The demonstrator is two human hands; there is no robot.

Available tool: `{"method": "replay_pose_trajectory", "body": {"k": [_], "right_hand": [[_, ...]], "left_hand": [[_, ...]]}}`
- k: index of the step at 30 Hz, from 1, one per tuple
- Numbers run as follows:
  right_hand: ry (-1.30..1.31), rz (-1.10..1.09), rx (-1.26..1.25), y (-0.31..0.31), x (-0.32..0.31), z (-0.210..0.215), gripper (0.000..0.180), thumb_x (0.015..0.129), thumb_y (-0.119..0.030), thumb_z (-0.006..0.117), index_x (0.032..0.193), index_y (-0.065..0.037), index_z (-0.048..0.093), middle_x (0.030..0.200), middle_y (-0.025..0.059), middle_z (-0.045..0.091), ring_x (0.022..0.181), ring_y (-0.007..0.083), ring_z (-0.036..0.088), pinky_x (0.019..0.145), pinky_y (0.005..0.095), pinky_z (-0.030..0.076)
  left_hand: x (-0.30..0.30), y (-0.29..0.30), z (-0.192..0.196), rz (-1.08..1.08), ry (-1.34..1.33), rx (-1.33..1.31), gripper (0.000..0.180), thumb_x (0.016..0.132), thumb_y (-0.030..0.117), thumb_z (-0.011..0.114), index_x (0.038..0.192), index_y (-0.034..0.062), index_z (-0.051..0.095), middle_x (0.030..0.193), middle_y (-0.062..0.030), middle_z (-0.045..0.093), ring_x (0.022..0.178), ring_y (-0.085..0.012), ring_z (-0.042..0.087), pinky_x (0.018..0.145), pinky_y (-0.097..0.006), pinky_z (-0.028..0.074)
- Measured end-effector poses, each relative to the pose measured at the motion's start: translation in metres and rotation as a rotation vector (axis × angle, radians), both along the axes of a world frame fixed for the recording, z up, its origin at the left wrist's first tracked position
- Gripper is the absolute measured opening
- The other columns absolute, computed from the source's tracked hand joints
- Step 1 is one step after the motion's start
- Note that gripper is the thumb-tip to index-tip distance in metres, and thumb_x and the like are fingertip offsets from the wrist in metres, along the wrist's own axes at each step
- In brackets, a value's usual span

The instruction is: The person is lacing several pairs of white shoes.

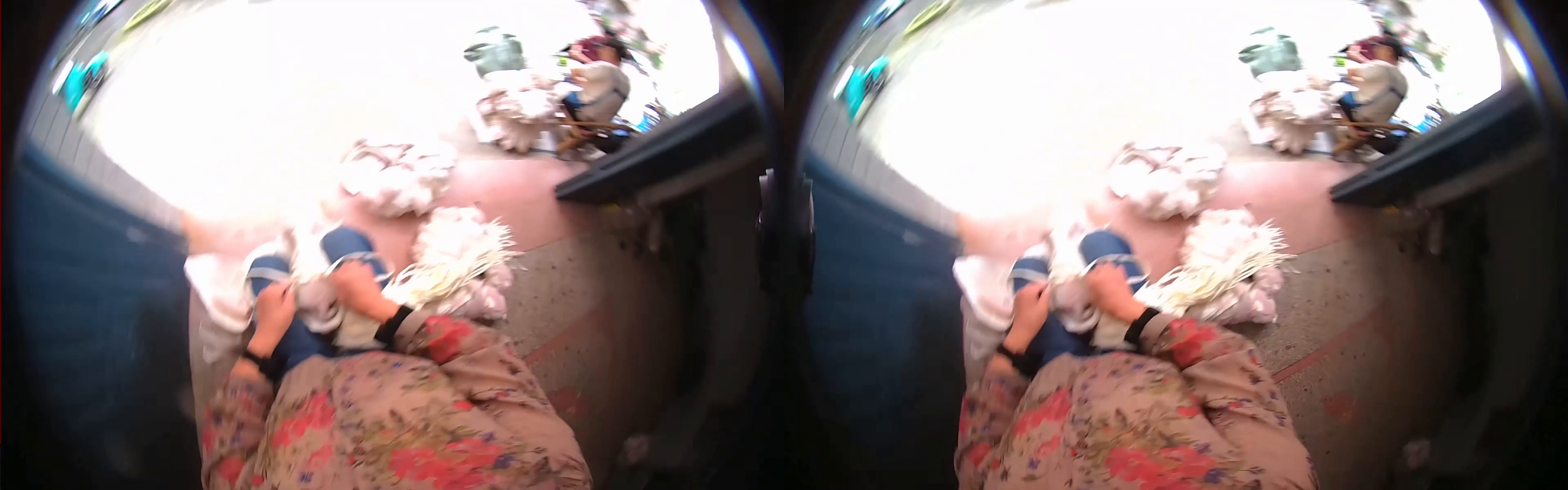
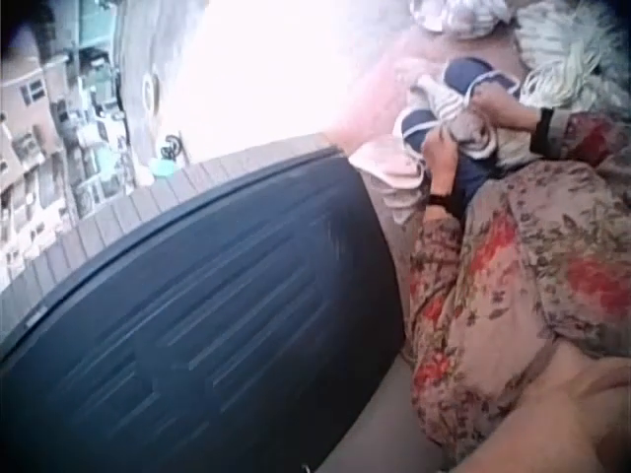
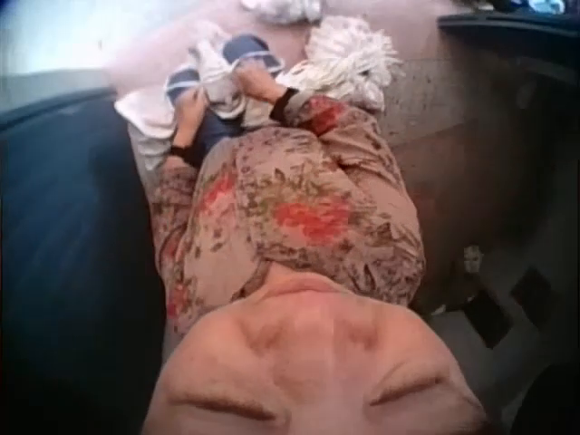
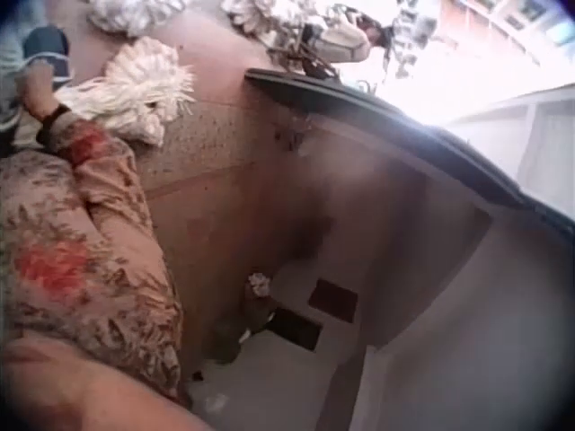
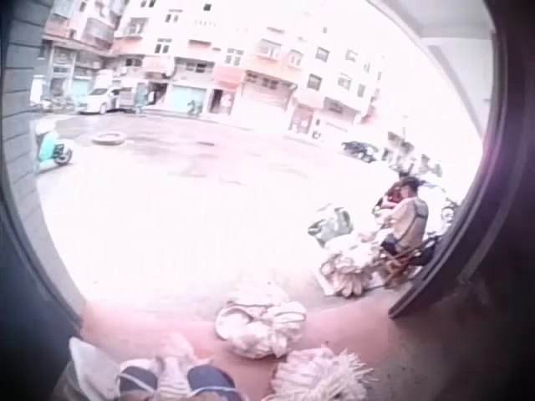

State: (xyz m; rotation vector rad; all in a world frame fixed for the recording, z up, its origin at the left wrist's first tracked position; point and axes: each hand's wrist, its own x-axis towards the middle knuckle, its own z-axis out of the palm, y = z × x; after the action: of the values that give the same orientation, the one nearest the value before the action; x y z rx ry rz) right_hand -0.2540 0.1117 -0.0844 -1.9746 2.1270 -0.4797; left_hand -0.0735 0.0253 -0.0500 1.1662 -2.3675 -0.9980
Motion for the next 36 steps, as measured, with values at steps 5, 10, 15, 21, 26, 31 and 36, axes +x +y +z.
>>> {"method": "replay_pose_trajectory", "body": {"k": [5, 10, 15, 21, 26, 31, 36], "right_hand": [[-0.275, -0.004, -0.252, 0.016, 0.0, 0.012, 0.005, 0.072, -0.008, 0.051, 0.076, -0.004, 0.051, 0.074, 0.0118, 0.053, 0.073, 0.0284, 0.052, 0.064, 0.0378, 0.042], [0.124, 0.137, -0.093, 0.007, 0.006, 0.025, 0.012, 0.066, -0.014, 0.053, 0.073, -0.006, 0.057, 0.076, 0.0085, 0.053, 0.077, 0.0226, 0.052, 0.064, 0.0329, 0.038], [0.263, 0.186, -0.233, -0.012, 0.008, 0.023, 0.012, 0.062, -0.018, 0.053, 0.063, -0.009, 0.06, 0.074, 0.0074, 0.05, 0.078, 0.0231, 0.045, 0.064, 0.0366, 0.034], [-0.057, 0.236, -0.346, -0.013, -0.027, 0.028, 0.01, 0.064, -0.01, 0.055, 0.074, -0.01, 0.056, 0.073, 0.0098, 0.048, 0.073, 0.028, 0.047, 0.062, 0.039, 0.037], [-0.294, -0.078, -0.882, -0.024, -0.047, 0.141, 0.012, 0.069, 0.007, 0.047, 0.076, -0.001, 0.05, 0.069, 0.0116, 0.044, 0.067, 0.0277, 0.045, 0.061, 0.0357, 0.036], [-0.707, -0.269, -1.061, -0.004, -0.079, 0.215, 0.013, 0.092, -0.01, 0.041, 0.088, 0.0, 0.049, 0.081, 0.0038, 0.049, 0.081, 0.0129, 0.053, 0.07, 0.0234, 0.043], [-1.543, -0.035, -0.076, -0.005, -0.053, 0.176, 0.012, 0.092, -0.017, 0.041, 0.089, -0.007, 0.048, 0.066, 0.0003, 0.05, 0.056, 0.0083, 0.049, 0.048, 0.0201, 0.04]], "left_hand": [[-0.024, 0.006, 0.039, -0.035, -0.014, -0.484, 0.016, 0.076, 0.014, 0.054, 0.088, 0.0055, 0.058, 0.077, -0.0111, 0.058, 0.083, -0.0325, 0.052, 0.072, -0.043, 0.04], [-0.028, -0.012, 0.032, -0.269, -0.278, -0.374, 0.012, 0.077, 0.018, 0.052, 0.082, 0.011, 0.059, 0.073, -0.0079, 0.057, 0.081, -0.0278, 0.049, 0.069, -0.042, 0.037], [-0.011, -0.028, 0.03, -0.418, -0.355, -0.55, 0.008, 0.068, 0.015, 0.055, 0.064, 0.011, 0.062, 0.068, -0.0076, 0.057, 0.076, -0.0276, 0.051, 0.067, -0.041, 0.038], [-0.023, -0.022, 0.051, -0.291, -0.558, -0.561, 0.005, 0.07, 0.011, 0.052, 0.069, 0.0103, 0.057, 0.066, -0.0091, 0.059, 0.078, -0.0249, 0.055, 0.068, -0.04, 0.039], [-0.007, -0.013, 0.038, -0.088, -0.458, -0.454, 0.006, 0.072, 0.009, 0.051, 0.073, 0.0059, 0.056, 0.061, -0.0141, 0.058, 0.06, -0.0304, 0.059, 0.053, -0.041, 0.046], [0.0, -0.009, 0.017, 0.042, -0.289, -0.207, 0.014, 0.08, 0.014, 0.048, 0.084, 0.0043, 0.057, 0.065, -0.0188, 0.059, 0.063, -0.0335, 0.059, 0.058, -0.042, 0.046], [-0.001, -0.008, 0.014, 0.133, -0.127, 0.083, 0.02, 0.085, 0.021, 0.046, 0.085, 0.0032, 0.055, 0.069, -0.0231, 0.057, 0.068, -0.0406, 0.056, 0.06, -0.048, 0.044]]}}
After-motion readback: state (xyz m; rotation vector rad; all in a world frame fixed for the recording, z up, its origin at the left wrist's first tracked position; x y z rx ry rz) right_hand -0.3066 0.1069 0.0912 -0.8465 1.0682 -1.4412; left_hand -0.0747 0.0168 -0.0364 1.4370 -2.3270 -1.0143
